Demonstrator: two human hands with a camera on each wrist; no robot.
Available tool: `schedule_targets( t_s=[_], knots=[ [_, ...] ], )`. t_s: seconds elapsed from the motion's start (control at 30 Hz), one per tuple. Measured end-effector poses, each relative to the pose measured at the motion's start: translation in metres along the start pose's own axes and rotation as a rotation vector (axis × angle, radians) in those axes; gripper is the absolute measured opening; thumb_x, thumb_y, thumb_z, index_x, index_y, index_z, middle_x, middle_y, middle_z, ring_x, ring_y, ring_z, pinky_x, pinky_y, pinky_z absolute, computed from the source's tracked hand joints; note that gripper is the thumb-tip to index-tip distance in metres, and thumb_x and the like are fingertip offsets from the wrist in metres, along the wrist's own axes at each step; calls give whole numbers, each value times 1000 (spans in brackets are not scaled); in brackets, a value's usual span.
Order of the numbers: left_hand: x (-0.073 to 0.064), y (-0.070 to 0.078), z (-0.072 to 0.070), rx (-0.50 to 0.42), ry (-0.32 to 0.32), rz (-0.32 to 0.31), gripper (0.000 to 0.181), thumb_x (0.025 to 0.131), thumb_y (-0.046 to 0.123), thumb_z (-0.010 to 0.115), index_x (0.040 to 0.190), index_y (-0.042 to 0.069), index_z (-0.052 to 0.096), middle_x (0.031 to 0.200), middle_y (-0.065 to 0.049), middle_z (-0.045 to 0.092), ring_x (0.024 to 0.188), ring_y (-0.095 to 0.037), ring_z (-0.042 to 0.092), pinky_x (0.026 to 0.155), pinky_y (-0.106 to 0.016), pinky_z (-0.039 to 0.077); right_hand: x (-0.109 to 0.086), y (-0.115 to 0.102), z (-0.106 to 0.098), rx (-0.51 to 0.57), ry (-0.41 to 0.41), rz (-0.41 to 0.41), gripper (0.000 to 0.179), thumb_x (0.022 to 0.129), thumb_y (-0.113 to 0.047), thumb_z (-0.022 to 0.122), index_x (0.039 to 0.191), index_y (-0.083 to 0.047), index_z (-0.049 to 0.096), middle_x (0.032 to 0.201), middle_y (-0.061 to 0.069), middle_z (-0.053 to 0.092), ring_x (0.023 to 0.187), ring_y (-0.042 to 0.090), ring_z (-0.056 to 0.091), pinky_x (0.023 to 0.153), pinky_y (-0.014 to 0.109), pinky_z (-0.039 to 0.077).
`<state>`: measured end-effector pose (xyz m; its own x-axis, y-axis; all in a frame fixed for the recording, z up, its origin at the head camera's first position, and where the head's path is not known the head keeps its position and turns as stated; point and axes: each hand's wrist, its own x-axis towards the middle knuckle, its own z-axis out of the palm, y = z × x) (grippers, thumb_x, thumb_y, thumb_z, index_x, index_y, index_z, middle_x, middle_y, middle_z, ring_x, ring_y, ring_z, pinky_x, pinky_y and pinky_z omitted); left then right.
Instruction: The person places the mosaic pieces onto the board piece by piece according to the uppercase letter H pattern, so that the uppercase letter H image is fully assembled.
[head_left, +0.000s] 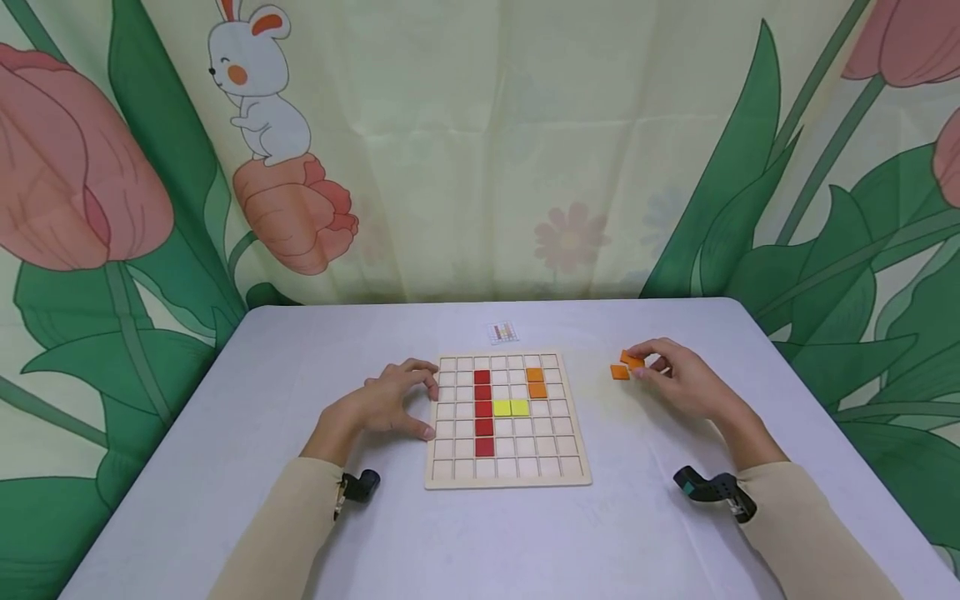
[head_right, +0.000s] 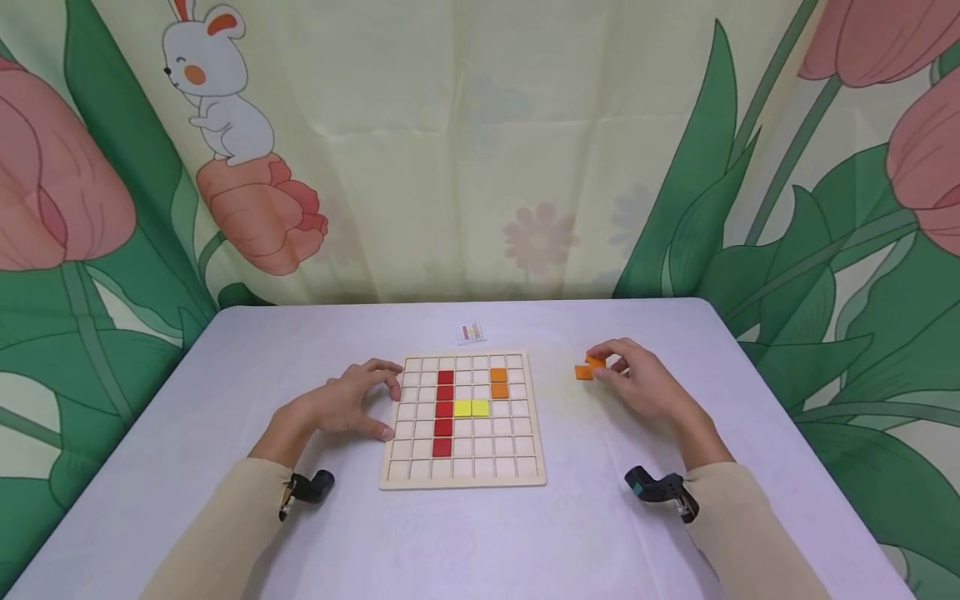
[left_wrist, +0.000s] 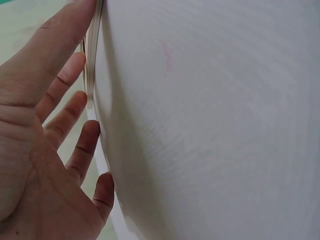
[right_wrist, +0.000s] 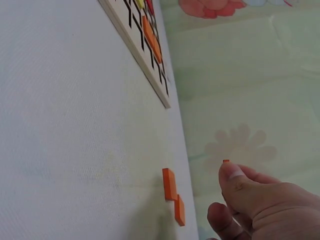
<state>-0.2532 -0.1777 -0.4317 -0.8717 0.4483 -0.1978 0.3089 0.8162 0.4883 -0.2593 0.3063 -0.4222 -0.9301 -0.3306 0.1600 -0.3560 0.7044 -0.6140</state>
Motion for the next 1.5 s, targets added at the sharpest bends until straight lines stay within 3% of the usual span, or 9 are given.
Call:
schedule_targets(
  t_s=[0.3, 0.8, 1.17, 1.5],
  knots=[
    [-1, 0, 1, 5, 7, 1, 47, 71, 44, 94, 103, 34, 60, 159, 7, 38, 143, -34, 35, 104, -87, 20, 5, -8, 5, 47, 1, -17, 32, 97, -7, 70, 129, -4, 65, 126, 15, 63, 88, 24, 59, 70, 24, 51],
    [0, 0, 2, 13, 3, -4, 48, 71, 46, 93, 104, 34, 60, 160, 7, 38, 143, -34, 34, 105, -84, 23, 16, -14, 36, 104, 11, -79, 33, 97, -14, 73, 127, -5, 67, 120, 8, 66, 89, 22, 57, 72, 25, 48],
    [-1, 2, 0, 4, -1, 9, 47, 73, 44, 93, 104, 33, 60, 160, 6, 37, 143, -36, 34, 103, -87, 20, 24, -30, 50, 107, -55, -80, 31, 97, -16, 73, 127, -10, 68, 124, 4, 67, 86, 20, 60, 73, 27, 49],
    [0, -2, 2, -3, 3, 12, 48, 72, 46, 93, 103, 33, 60, 160, 6, 37, 143, -35, 35, 105, -85, 21, 25, -47, 63, 177, -82, -73, 31, 98, -16, 71, 128, -11, 67, 126, 4, 65, 88, 22, 59, 72, 28, 48]
  ],
)
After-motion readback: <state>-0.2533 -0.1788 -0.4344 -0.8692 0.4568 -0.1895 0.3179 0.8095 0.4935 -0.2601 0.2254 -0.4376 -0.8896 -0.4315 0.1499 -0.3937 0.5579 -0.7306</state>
